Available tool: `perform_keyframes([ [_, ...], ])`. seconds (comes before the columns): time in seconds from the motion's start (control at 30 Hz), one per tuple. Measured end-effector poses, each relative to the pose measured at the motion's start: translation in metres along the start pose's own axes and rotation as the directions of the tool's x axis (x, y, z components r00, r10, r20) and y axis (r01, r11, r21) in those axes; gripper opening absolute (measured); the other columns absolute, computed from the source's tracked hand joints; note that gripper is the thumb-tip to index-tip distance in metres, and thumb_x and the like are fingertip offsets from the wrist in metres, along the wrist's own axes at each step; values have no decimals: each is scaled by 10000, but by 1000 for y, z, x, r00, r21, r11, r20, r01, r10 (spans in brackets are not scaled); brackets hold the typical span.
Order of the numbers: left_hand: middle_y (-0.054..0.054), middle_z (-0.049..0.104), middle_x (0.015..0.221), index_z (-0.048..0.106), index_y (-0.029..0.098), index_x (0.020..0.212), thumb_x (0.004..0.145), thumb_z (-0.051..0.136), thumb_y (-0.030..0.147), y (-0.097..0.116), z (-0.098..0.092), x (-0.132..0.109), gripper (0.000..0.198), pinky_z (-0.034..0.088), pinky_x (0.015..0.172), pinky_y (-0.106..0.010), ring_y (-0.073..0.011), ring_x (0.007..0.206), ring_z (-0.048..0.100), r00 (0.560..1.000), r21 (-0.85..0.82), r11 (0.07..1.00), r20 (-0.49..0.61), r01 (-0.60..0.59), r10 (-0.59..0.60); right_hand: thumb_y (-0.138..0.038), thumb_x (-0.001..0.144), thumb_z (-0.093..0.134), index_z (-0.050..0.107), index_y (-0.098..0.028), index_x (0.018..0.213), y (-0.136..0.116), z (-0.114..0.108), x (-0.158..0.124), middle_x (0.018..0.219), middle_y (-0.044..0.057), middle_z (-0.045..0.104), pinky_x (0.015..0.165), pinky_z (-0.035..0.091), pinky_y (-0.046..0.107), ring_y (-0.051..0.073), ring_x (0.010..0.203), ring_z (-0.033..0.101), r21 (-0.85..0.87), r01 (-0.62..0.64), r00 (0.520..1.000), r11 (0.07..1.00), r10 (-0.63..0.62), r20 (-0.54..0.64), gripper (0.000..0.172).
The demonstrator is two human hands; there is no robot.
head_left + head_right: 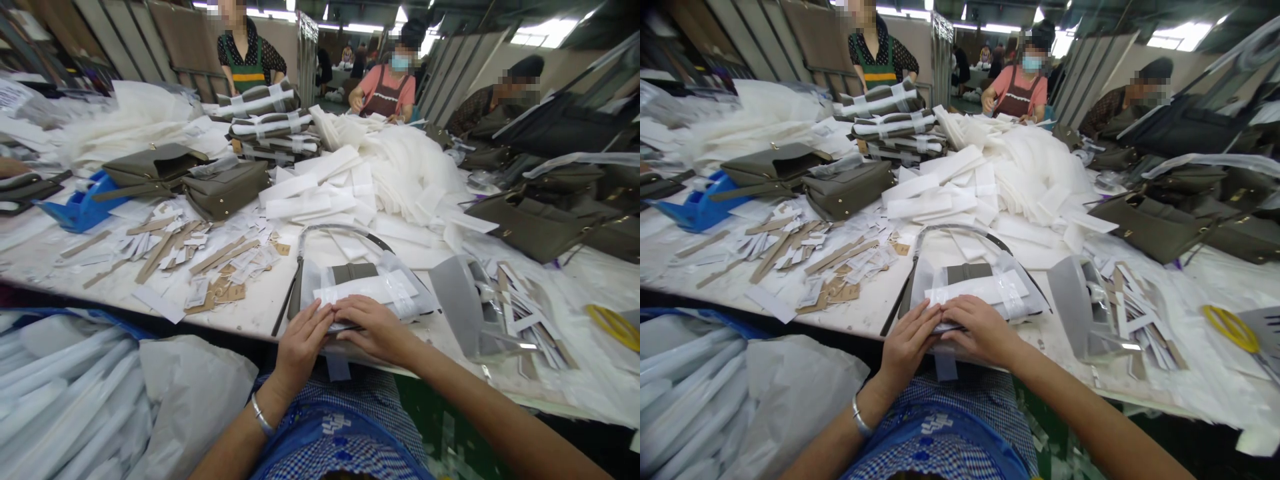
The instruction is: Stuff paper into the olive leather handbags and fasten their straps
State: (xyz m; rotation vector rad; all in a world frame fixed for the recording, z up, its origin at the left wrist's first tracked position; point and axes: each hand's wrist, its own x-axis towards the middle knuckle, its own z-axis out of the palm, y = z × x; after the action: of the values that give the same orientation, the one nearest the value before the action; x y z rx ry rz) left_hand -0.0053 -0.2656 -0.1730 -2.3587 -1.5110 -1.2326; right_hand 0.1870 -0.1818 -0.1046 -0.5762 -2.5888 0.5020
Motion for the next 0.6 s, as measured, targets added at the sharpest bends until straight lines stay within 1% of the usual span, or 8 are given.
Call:
perform_keyframes([
  [0.07,-79,625,1330,538,169,1342,916,577,95,0,1,-1,434,460,1081,-449,-247,1350,461,1000,14,1000,-5,-6,6,-286,956,567,643,-212,1100,8,-12,15,1086,65,709,1056,435,420,201,1044,637,-10,-27,1000,1000,27,-7,178],
  [0.17,-73,636,1317,537,179,1349,919,580,107,-1,3,-3,437,471,1066,-447,-241,1317,500,1000,51,999,-11,-19,20,-267,980,520,643,-172,1150,32,-18,47,1141,107,696,1090,363,451,228,1108,614,-191,-125,992,974,124,-17,230],
  [0.23,-67,633,1322,531,192,1359,919,584,113,-1,4,-5,451,474,1064,-441,-234,1306,513,1000,69,997,-12,-26,27,-279,990,495,664,-143,1126,50,-14,68,1130,137,700,1048,375,442,259,1101,617,-327,-185,965,927,234,115,257],
  [0.3,-59,630,1328,516,206,1377,921,580,111,-2,6,-7,470,473,1067,-436,-226,1303,516,1000,77,997,-7,-29,30,-304,1009,440,703,-148,1045,64,-9,85,1056,135,726,964,411,384,261,1028,647,-395,-194,904,898,320,284,308],
  [0.33,-56,627,1332,508,210,1385,924,574,108,-3,7,-8,477,471,1069,-433,-224,1305,514,1000,78,997,-4,-29,30,-316,1015,419,719,-157,1003,68,-7,92,1026,129,736,916,423,350,255,994,659,-401,-188,876,897,337,344,340],
  [0.4,-56,621,1340,494,210,1399,933,557,107,-5,9,-10,482,465,1074,-433,-224,1312,507,999,76,997,-6,-34,35,-338,1013,415,742,-178,933,72,-6,101,992,112,749,836,425,303,245,951,670,-395,-177,854,901,340,394,373],
  [0.53,-53,621,1340,495,210,1400,952,520,105,-8,12,-11,461,453,1077,-425,-222,1312,506,998,75,996,-38,-52,55,-361,1002,436,763,-201,861,71,-4,107,923,82,764,712,408,269,220,852,682,-387,-174,857,906,333,393,391],
  [0.6,-47,624,1336,499,210,1397,963,501,106,-8,12,-11,446,448,1077,-416,-214,1306,510,997,81,995,-50,-60,65,-358,1000,439,767,-202,859,69,0,109,905,78,766,691,403,264,209,825,683,-379,-174,863,909,326,386,390],
])
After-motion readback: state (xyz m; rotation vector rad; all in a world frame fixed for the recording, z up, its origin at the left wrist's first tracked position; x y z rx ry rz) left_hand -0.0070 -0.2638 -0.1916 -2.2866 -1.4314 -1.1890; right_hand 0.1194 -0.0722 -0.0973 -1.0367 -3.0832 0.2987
